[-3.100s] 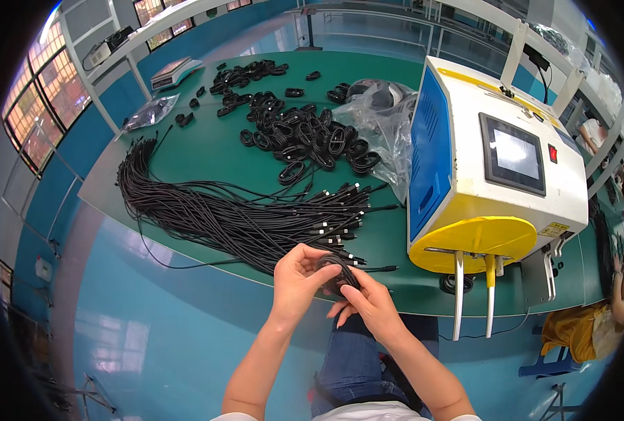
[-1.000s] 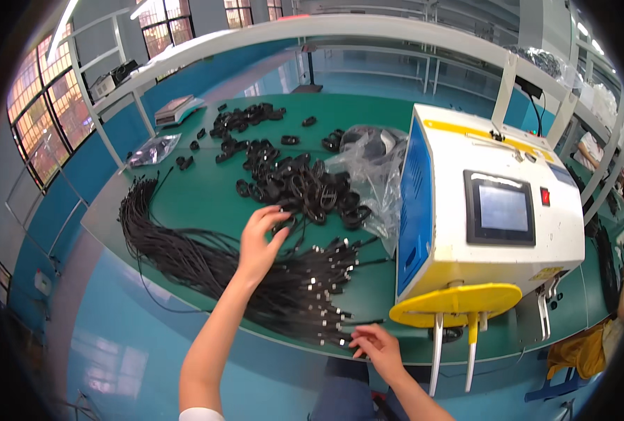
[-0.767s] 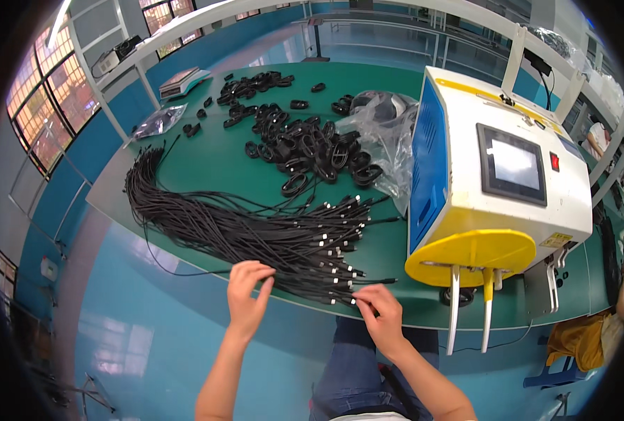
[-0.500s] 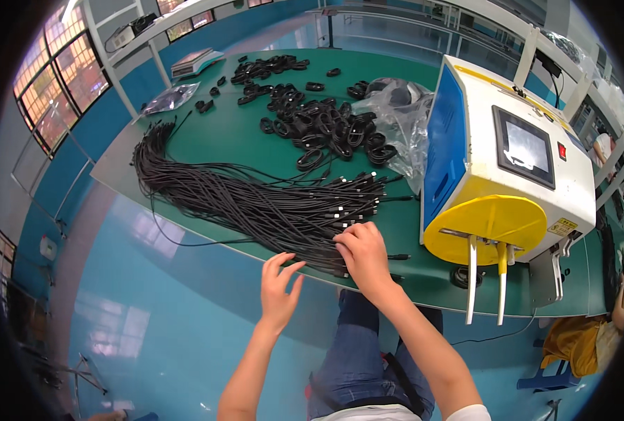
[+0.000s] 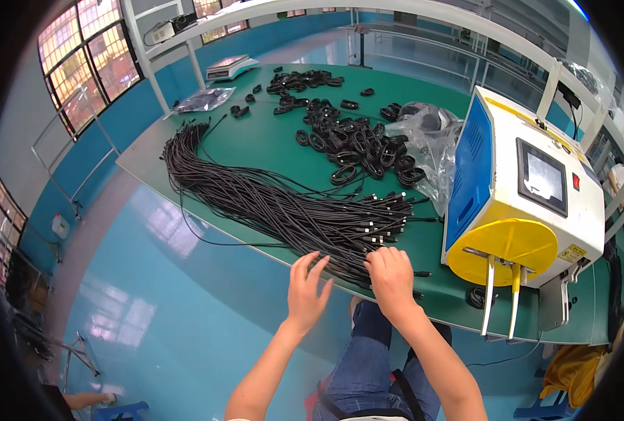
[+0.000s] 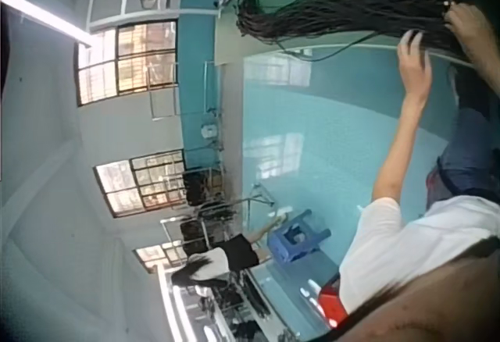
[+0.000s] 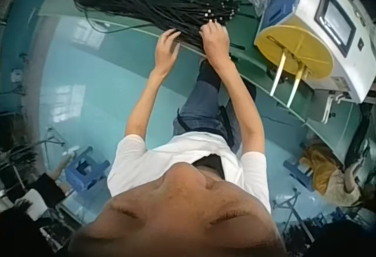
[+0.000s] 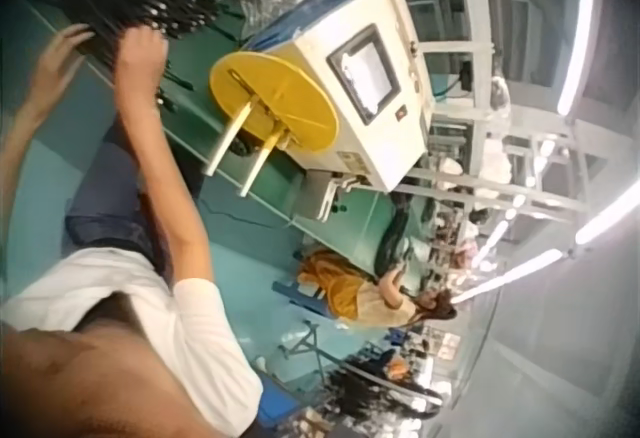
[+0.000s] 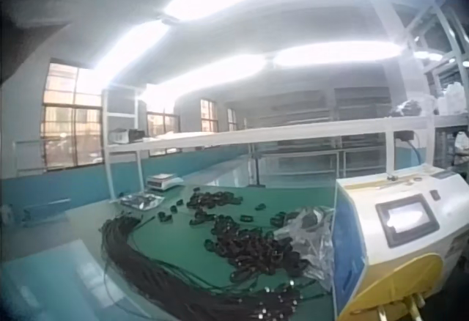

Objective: Operating a specialized machine to wind and bundle black electrical cables.

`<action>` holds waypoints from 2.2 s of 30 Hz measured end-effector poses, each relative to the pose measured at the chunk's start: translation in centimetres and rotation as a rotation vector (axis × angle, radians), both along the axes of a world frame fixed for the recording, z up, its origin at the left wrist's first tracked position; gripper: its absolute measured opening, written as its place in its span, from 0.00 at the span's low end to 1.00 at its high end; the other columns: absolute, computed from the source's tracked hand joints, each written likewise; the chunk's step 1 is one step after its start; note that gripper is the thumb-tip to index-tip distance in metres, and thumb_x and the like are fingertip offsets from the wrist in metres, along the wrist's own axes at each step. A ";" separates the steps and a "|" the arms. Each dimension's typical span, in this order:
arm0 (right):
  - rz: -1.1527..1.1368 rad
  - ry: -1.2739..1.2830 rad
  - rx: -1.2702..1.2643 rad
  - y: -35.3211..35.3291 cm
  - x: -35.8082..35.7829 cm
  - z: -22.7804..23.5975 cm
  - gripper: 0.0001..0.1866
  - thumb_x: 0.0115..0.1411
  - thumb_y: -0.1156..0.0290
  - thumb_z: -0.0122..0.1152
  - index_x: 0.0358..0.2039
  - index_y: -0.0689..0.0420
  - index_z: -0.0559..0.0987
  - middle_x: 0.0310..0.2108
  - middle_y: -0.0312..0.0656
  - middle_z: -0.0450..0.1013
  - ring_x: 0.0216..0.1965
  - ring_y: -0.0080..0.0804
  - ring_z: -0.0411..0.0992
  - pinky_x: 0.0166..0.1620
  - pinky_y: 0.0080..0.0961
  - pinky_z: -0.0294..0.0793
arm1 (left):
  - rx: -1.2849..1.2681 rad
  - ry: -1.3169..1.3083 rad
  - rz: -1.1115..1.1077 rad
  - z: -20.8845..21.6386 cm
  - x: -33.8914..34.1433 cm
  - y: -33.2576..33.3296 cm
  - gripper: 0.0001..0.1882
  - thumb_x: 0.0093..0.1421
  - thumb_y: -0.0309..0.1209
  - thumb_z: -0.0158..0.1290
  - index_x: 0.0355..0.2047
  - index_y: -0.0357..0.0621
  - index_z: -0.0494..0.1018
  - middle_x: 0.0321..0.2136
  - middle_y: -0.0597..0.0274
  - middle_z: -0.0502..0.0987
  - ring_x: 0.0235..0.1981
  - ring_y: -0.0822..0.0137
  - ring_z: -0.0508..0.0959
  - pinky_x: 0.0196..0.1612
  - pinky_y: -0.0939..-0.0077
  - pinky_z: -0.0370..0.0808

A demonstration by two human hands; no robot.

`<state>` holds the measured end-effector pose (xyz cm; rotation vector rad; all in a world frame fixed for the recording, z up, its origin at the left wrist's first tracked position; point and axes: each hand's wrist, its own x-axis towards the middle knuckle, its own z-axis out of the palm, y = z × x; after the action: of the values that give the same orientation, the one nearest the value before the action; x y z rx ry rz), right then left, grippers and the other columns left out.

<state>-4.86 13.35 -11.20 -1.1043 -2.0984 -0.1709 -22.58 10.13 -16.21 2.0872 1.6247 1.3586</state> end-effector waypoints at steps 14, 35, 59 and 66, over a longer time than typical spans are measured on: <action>0.057 0.278 -0.004 -10.0 4.8 6.9 0.08 0.46 0.79 0.65 0.28 0.58 0.74 0.18 0.42 0.66 0.19 0.39 0.67 0.22 0.32 0.65 | 0.444 0.027 -0.031 4.9 4.1 -3.7 0.11 0.47 0.22 0.57 0.33 0.45 0.73 0.31 0.59 0.69 0.40 0.56 0.69 0.44 0.62 0.66; -0.351 0.406 -0.186 -12.8 21.3 3.6 0.09 0.52 0.81 0.59 0.35 0.64 0.78 0.28 0.48 0.75 0.27 0.39 0.75 0.30 0.27 0.71 | 0.402 0.097 -0.733 17.2 20.3 0.2 0.06 0.48 0.25 0.60 0.29 0.44 0.79 0.20 0.63 0.73 0.19 0.66 0.74 0.20 0.76 0.69; -0.484 0.285 -0.160 -7.8 22.6 3.5 0.08 0.50 0.70 0.62 0.21 0.60 0.76 0.21 0.46 0.72 0.26 0.46 0.72 0.29 0.36 0.71 | 0.171 0.105 -0.571 16.6 22.0 0.9 0.04 0.50 0.22 0.58 0.28 0.36 0.77 0.20 0.61 0.71 0.18 0.68 0.69 0.22 0.76 0.64; -0.412 0.352 -0.179 -7.9 23.7 3.6 0.06 0.50 0.72 0.63 0.25 0.62 0.77 0.23 0.48 0.73 0.25 0.47 0.72 0.29 0.35 0.71 | 0.118 0.076 -0.572 16.7 20.5 1.1 0.04 0.51 0.21 0.57 0.28 0.33 0.76 0.20 0.61 0.71 0.20 0.71 0.70 0.24 0.79 0.64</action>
<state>18.88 5.49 -7.65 -1.5452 -1.5819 0.0187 -2.10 11.24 0.50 2.4303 0.8642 1.2012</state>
